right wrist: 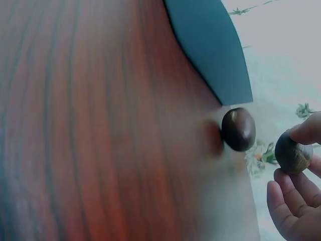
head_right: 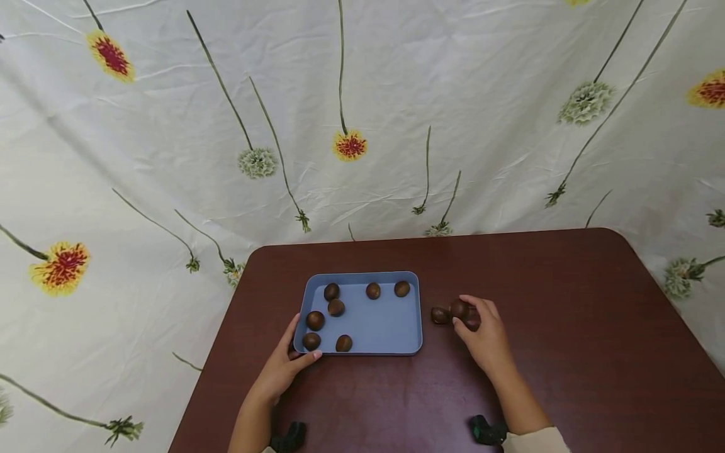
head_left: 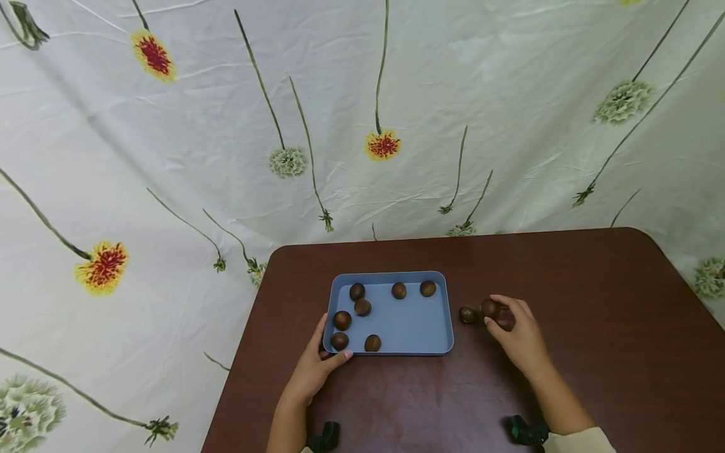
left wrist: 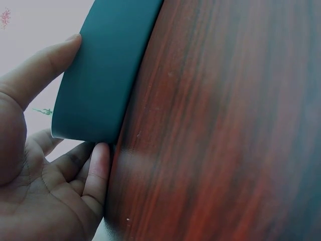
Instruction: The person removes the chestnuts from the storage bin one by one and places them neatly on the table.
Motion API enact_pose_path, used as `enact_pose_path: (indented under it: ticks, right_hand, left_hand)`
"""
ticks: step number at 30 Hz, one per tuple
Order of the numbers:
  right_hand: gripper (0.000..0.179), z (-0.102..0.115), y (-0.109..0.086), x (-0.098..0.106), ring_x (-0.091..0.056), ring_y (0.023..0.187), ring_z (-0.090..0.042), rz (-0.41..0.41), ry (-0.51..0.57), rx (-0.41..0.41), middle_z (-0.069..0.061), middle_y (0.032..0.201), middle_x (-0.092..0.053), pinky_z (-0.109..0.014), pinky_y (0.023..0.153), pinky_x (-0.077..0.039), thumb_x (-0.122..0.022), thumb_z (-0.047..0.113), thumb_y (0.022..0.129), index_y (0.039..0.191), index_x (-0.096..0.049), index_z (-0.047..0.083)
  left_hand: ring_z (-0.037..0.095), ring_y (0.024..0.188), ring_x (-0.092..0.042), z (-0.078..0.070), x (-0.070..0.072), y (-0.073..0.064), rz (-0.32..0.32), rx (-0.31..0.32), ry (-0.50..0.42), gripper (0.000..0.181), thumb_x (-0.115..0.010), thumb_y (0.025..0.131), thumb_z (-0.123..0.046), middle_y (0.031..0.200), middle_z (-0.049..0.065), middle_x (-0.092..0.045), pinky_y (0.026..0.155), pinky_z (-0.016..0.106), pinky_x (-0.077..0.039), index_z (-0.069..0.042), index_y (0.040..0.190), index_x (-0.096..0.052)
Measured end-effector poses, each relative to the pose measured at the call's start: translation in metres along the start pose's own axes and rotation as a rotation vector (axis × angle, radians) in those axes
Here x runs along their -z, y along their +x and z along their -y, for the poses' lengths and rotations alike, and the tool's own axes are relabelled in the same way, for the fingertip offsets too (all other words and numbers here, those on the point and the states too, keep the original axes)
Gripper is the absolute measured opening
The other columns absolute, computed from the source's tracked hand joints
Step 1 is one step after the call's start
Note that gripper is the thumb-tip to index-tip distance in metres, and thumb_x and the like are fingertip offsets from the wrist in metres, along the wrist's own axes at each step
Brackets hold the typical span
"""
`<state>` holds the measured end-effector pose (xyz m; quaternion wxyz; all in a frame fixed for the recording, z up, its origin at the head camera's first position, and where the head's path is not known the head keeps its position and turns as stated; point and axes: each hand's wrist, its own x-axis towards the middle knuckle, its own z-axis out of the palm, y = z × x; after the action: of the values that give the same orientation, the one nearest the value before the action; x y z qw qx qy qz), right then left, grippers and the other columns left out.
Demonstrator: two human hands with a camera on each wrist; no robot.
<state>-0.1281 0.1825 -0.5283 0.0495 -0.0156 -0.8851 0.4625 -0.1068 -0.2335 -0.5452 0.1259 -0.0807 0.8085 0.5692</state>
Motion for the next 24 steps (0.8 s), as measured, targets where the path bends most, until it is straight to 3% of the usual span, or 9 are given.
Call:
enact_pose_path:
  ticks: [8, 15, 24]
  right_hand:
    - [0.05, -0.008, 0.001, 0.002, -0.064, 0.109, -0.038, 0.032, -0.05, -0.075, -0.023, 0.137, -0.048, -0.042, 0.086, -0.057, -0.068, 0.017, 0.097, 0.144, -0.051, 0.008]
    - [0.052, -0.013, 0.003, -0.001, -0.062, 0.111, -0.041, 0.082, -0.073, -0.138, -0.028, 0.14, -0.044, -0.046, 0.087, -0.056, -0.068, 0.02, 0.098, 0.144, -0.049, 0.004]
    - [0.054, -0.013, 0.008, -0.005, -0.057, 0.12, -0.042, 0.104, -0.125, -0.155, -0.026, 0.138, -0.047, -0.054, 0.09, -0.05, -0.068, 0.025, 0.097, 0.143, -0.05, 0.003]
  left_hand:
    - [0.033, 0.122, -0.063, 0.001, 0.0, -0.001, 0.01, -0.01, 0.001, 0.101, -0.078, 0.09, -0.031, 0.159, 0.02, -0.038, 0.089, 0.044, -0.055, -0.035, 0.164, -0.009]
    - [0.032, 0.124, -0.061, 0.001, 0.001, 0.0, 0.005, -0.009, -0.008, 0.101, -0.079, 0.089, -0.032, 0.16, 0.018, -0.036, 0.091, 0.044, -0.055, -0.037, 0.163, -0.011]
    - [0.033, 0.124, -0.062, 0.001, 0.001, 0.0, 0.006, -0.01, -0.02, 0.102, -0.08, 0.089, -0.032, 0.16, 0.017, -0.037, 0.091, 0.044, -0.055, -0.037, 0.163, -0.011]
